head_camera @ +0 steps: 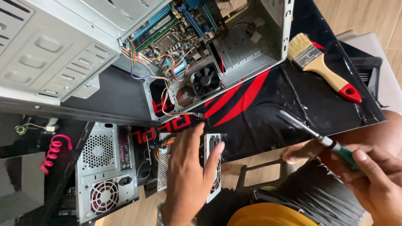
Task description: The person is using a screwdriver to remove screws from a computer power supply unit to open its casing.
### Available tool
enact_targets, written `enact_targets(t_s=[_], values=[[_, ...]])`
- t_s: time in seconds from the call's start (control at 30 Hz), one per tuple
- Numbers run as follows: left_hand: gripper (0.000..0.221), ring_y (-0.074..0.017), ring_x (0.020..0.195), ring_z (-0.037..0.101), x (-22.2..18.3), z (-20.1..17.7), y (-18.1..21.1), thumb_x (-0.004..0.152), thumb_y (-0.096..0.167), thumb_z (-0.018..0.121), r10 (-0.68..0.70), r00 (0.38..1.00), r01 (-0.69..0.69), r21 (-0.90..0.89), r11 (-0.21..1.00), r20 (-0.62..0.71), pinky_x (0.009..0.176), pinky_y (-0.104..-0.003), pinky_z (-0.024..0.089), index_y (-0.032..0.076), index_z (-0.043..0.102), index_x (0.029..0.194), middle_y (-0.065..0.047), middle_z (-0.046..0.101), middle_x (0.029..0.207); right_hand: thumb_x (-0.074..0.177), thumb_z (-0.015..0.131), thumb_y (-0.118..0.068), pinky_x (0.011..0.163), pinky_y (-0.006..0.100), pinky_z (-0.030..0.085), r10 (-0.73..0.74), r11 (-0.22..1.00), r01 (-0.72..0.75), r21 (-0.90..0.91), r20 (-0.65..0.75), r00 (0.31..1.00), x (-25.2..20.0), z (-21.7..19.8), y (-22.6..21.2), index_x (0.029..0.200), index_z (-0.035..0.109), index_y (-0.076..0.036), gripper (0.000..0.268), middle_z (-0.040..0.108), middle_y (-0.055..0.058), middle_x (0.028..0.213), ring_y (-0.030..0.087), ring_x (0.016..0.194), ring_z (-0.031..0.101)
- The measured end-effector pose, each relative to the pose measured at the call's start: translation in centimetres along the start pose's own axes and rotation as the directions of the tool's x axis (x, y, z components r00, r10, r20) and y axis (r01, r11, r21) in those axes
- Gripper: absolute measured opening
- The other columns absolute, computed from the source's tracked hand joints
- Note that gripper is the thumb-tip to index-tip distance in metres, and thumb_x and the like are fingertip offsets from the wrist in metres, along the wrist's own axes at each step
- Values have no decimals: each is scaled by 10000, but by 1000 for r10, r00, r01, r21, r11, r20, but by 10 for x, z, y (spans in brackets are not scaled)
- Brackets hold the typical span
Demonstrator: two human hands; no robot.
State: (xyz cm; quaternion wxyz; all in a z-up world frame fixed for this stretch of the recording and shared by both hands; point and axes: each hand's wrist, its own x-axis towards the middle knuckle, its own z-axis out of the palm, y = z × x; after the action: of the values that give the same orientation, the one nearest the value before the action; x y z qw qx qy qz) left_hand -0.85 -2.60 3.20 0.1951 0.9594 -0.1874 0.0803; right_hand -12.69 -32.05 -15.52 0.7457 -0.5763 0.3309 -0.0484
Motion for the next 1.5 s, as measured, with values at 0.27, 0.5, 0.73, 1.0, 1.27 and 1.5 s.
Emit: enact_targets(t_s=[0.27, 0.5, 0.73, 1.0, 1.27, 1.5], values=[[589, -384, 1248, 478, -38, 32, -24, 950, 296, 649, -164, 985, 165, -34, 986, 45, 1064, -532, 424, -25, 447, 1400, -216, 508, 1315, 891, 692, -29, 423, 307, 401, -46, 984, 99, -148, 331, 943, -16, 59, -28, 1084, 735, 102, 238, 636, 174, 677, 206, 474, 506], [244, -295, 998, 472, -23, 33, -39, 842, 139, 690, -91, 985, 99, -51, 994, 146, 931, -459, 417, 48, 557, 1025, -109, 643, 993, 755, 805, -145, 487, 267, 543, -39, 888, 230, -399, 433, 901, -24, 72, -31, 1066, 845, -42, 330, 877, 3, 1074, 150, 471, 603], [341, -287, 1242, 522, -22, 16, -51, 771, 113, 718, -184, 957, 232, -215, 949, 223, 1102, -448, 352, 68, 656, 1104, -133, 557, 1187, 734, 835, -241, 527, 227, 571, -61, 848, 268, -458, 417, 907, -36, 63, -25, 1010, 874, -100, 312, 875, 10, 743, 73, 545, 700], [290, -248, 1114, 630, -26, 2, -58, 797, 110, 690, -152, 972, 212, -397, 893, 179, 1009, -355, 480, 47, 691, 1080, -101, 574, 1160, 733, 826, -187, 877, 266, 607, 108, 840, 74, -538, 299, 948, -57, 92, -57, 987, 907, -59, 296, 910, 40, 990, 110, 942, 813], [245, -241, 1049, 628, -27, 4, -59, 782, 114, 688, -111, 984, 160, -407, 899, 140, 959, -354, 492, 50, 663, 1017, -92, 591, 1091, 725, 849, -146, 771, 270, 606, 71, 821, 115, -559, 301, 951, -59, 94, -52, 1000, 892, -53, 294, 906, 76, 917, 137, 822, 813], [178, -281, 946, 572, -23, 8, -55, 718, 40, 651, -69, 995, 92, -449, 889, 67, 882, -380, 472, 35, 553, 867, -111, 585, 946, 666, 845, -167, 796, 288, 660, -448, 506, 712, -486, 558, 699, -68, 108, -85, 901, 781, -37, 276, 805, 90, 952, 177, 824, 818]])
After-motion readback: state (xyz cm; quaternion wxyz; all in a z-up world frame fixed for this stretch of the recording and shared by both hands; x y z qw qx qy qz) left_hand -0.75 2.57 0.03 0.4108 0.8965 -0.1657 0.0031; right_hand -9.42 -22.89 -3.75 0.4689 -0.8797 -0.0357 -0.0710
